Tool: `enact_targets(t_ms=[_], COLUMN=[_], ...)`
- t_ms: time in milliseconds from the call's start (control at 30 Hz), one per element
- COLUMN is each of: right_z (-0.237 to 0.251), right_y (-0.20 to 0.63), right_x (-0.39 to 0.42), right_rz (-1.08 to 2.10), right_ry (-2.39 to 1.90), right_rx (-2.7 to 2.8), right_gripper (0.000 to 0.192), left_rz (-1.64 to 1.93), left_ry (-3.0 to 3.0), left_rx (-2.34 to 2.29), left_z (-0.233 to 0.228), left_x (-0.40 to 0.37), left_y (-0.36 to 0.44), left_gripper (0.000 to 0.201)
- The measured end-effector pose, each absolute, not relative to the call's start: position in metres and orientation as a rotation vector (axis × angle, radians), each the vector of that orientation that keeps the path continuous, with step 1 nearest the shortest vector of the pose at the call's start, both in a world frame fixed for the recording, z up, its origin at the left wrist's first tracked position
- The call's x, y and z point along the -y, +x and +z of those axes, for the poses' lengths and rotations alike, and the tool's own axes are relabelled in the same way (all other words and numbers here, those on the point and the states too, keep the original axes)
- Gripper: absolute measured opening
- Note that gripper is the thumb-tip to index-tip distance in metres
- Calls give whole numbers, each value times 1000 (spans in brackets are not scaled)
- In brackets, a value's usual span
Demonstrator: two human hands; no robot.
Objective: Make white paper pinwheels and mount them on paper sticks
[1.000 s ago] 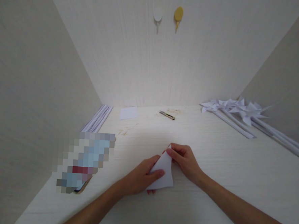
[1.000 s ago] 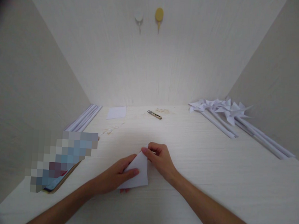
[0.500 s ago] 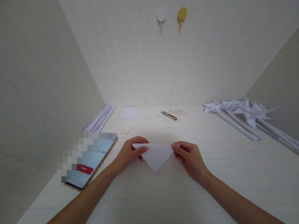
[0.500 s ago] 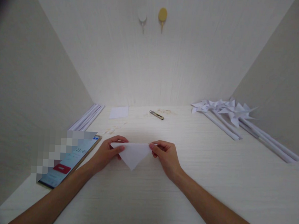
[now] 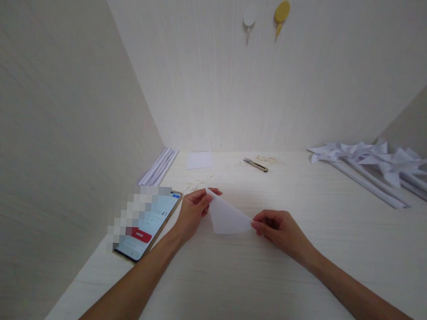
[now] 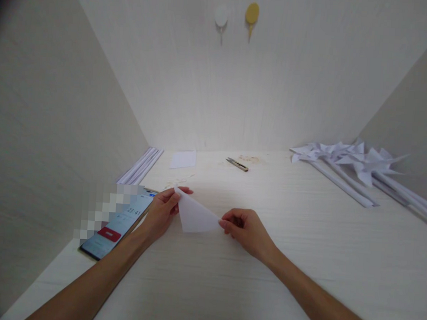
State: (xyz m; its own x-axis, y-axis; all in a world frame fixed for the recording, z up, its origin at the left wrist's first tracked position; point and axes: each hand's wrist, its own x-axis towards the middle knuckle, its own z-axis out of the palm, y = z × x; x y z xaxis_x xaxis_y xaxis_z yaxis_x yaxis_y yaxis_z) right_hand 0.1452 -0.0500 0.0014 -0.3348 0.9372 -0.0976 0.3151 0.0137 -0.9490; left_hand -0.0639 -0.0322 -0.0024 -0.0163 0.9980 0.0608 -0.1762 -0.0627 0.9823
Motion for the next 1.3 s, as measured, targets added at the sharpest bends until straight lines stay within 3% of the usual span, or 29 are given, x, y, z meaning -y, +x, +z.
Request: enact_targets(t_ms=[600, 1300], right_z=[1, 4], right_y=[144, 143], right_x=[53, 55], right_rz=[1225, 1200], right_ry=[-1331, -1308], right_rx=[1952, 2006], right_gripper=[24, 24], left_rz=[1439, 1416], left_ry=[924, 883], left_rx=[-980, -921], left_z=[3, 6], left_x=[32, 34], left_y=[-61, -63], left_gripper=[14, 18])
